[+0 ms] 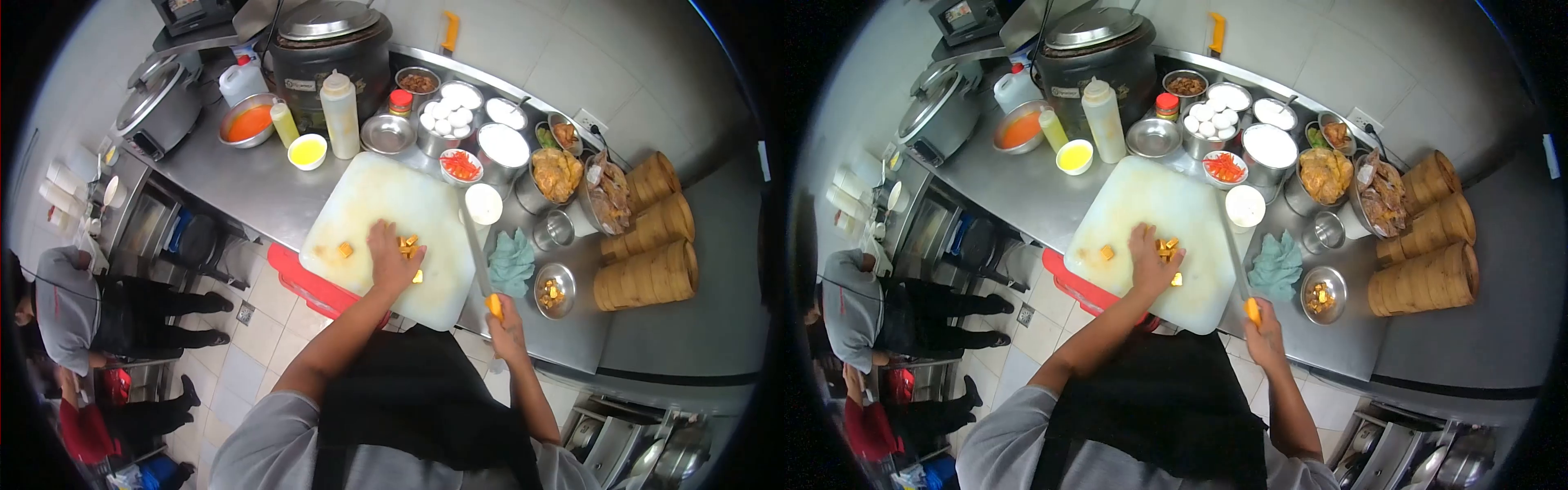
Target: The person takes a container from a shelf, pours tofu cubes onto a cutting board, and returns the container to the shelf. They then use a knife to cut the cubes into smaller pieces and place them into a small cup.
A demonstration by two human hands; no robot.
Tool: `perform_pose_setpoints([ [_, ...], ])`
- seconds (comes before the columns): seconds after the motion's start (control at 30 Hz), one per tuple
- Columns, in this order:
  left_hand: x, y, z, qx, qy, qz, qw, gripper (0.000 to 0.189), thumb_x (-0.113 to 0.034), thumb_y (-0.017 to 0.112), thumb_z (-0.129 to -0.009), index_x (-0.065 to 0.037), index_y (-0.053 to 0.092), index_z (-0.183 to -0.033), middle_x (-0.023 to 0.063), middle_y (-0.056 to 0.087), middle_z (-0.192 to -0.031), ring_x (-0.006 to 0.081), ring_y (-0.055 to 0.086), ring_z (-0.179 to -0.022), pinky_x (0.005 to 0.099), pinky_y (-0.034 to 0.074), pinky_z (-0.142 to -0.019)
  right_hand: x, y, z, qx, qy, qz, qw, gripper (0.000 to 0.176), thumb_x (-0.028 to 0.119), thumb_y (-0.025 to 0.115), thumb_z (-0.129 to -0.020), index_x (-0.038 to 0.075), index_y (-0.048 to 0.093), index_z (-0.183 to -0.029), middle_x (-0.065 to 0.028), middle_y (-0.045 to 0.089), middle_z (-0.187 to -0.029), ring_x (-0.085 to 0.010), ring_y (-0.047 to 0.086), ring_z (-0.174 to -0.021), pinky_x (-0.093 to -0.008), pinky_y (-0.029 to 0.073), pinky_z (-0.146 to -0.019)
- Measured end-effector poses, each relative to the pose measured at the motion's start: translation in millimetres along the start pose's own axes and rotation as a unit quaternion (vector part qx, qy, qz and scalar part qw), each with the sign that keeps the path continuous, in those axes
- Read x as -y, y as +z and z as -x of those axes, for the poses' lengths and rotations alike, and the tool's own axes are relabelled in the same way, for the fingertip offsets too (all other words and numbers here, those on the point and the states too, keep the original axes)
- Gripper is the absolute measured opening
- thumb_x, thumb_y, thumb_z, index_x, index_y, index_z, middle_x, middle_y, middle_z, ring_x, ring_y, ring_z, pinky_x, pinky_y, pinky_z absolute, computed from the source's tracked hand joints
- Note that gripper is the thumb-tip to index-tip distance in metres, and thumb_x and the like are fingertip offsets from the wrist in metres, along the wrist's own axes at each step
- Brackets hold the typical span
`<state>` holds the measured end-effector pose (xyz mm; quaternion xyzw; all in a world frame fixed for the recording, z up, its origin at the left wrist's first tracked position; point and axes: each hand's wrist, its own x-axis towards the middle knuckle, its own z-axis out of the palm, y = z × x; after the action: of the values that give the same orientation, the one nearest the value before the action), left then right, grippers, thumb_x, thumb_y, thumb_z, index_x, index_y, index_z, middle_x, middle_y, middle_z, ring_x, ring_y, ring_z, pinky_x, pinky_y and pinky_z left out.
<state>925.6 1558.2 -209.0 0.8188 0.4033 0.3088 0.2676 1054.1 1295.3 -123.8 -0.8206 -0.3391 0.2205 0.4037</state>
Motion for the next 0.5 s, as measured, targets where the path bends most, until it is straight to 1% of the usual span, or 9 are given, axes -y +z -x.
perform_pose_setpoints([
  [0.03, -3, 4, 3, 0.001, -0.007, -0.006, 1.0, 0.088, -0.042, 0.078, -0.084, 0.01, 0.038, -0.144, 0.0328, 0.026, -0.155, 0.0494, 0.023, -0.147, 0.059, 0.016, -0.121, -10, -5, 5, 0.009, 0.002, -0.002, 1.0, 0.042, 0.011, 0.056, -0.091, 0.002, 0.052, -0.132, -0.0083, 0.06, -0.091, -0.017, 0.059, -0.079, -0.031, 0.048, -0.072],
  [0.1, -17, 23, -6, -0.012, -0.011, 0.163, 0.987, 0.079, -0.037, 0.077, -0.085, 0.009, 0.041, -0.139, 0.0308, 0.03, -0.152, 0.0473, 0.024, -0.145, 0.0596, 0.016, -0.121, -25, -13, 8, -0.01, 0.057, -0.017, 0.998, 0.038, 0.012, 0.059, -0.095, 0.003, 0.053, -0.131, -0.0045, 0.058, -0.089, -0.0114, 0.055, -0.07, -0.0274, 0.047, -0.064],
  [0.13, -21, 36, -10, -0.014, -0.001, 0.174, 0.985, 0.078, -0.035, 0.077, -0.085, 0.008, 0.041, -0.14, 0.0305, 0.031, -0.152, 0.0474, 0.025, -0.144, 0.0593, 0.018, -0.12, -18, -16, 9, -0.002, 0.056, -0.017, 0.998, 0.038, 0.012, 0.059, -0.095, 0.003, 0.053, -0.131, -0.0045, 0.058, -0.089, -0.0114, 0.055, -0.07, -0.0274, 0.047, -0.064],
  [0.2, -35, 58, -17, -0.019, 0.002, 0.181, 0.983, 0.077, -0.033, 0.077, -0.085, 0.007, 0.041, -0.14, 0.0303, 0.031, -0.151, 0.0476, 0.027, -0.143, 0.059, 0.019, -0.119, 3, -26, 7, -0.02, 0.094, -0.007, 0.995, 0.04, 0.017, 0.062, -0.096, 0.001, 0.053, -0.131, -0.0158, 0.065, -0.109, -0.025, 0.063, -0.099, -0.0352, 0.049, -0.09],
  [0.27, -51, 62, -22, -0.021, -0.014, 0.12, 0.992, 0.07, -0.026, 0.078, -0.083, 0.003, 0.046, -0.138, 0.0282, 0.034, -0.151, 0.0464, 0.031, -0.14, 0.058, 0.023, -0.118, 1, -24, 4, -0.023, 0.071, -0.041, 0.996, 0.039, 0.018, 0.061, -0.098, 0.0, 0.053, -0.131, -0.0115, 0.062, -0.106, -0.0197, 0.061, -0.092, -0.0321, 0.049, -0.085],
  [0.3, -50, 51, -23, -0.023, -0.018, 0.115, 0.993, 0.07, -0.026, 0.078, -0.083, 0.003, 0.046, -0.138, 0.0282, 0.034, -0.151, 0.0464, 0.031, -0.14, 0.058, 0.023, -0.118, 12, -27, 3, -0.035, 0.064, -0.072, 0.995, 0.039, 0.017, 0.061, -0.098, 0.0, 0.053, -0.132, -0.0092, 0.061, -0.103, -0.0171, 0.059, -0.089, -0.0307, 0.048, -0.082],
  [0.37, -43, 13, -24, 0.0, 0.064, 0.118, 0.991, 0.064, -0.02, 0.078, -0.079, -0.001, 0.053, -0.134, 0.0259, 0.035, -0.152, 0.0436, 0.033, -0.141, 0.057, 0.024, -0.117, 27, -26, 3, -0.084, 0.024, -0.101, 0.991, 0.037, 0.018, 0.06, -0.1, 0.001, 0.051, -0.131, -0.0049, 0.057, -0.098, -0.01, 0.055, -0.079, -0.0259, 0.047, -0.07],
  [0.43, -9, -42, -22, -0.036, 0.09, 0.003, 0.995, 0.061, -0.017, 0.076, -0.075, -0.002, 0.057, -0.131, 0.0246, 0.038, -0.15, 0.0412, 0.034, -0.14, 0.0557, 0.025, -0.116, 34, -24, 2, -0.083, 0.002, -0.156, 0.984, 0.035, 0.019, 0.06, -0.1, 0.001, 0.051, -0.128, -0.0058, 0.057, -0.097, -0.0097, 0.055, -0.074, -0.0253, 0.047, -0.065],
  [0.5, 26, -89, -13, -0.032, 0.009, -0.101, 0.994, 0.061, -0.014, 0.074, -0.072, -0.003, 0.057, -0.129, 0.022, 0.051, -0.136, 0.0399, 0.043, -0.132, 0.0521, 0.035, -0.11, 38, -19, -2, -0.086, -0.016, -0.207, 0.974, 0.033, 0.02, 0.06, -0.1, 0.001, 0.051, -0.125, -0.0066, 0.058, -0.097, -0.0094, 0.054, -0.068, -0.0247, 0.047, -0.06],
])
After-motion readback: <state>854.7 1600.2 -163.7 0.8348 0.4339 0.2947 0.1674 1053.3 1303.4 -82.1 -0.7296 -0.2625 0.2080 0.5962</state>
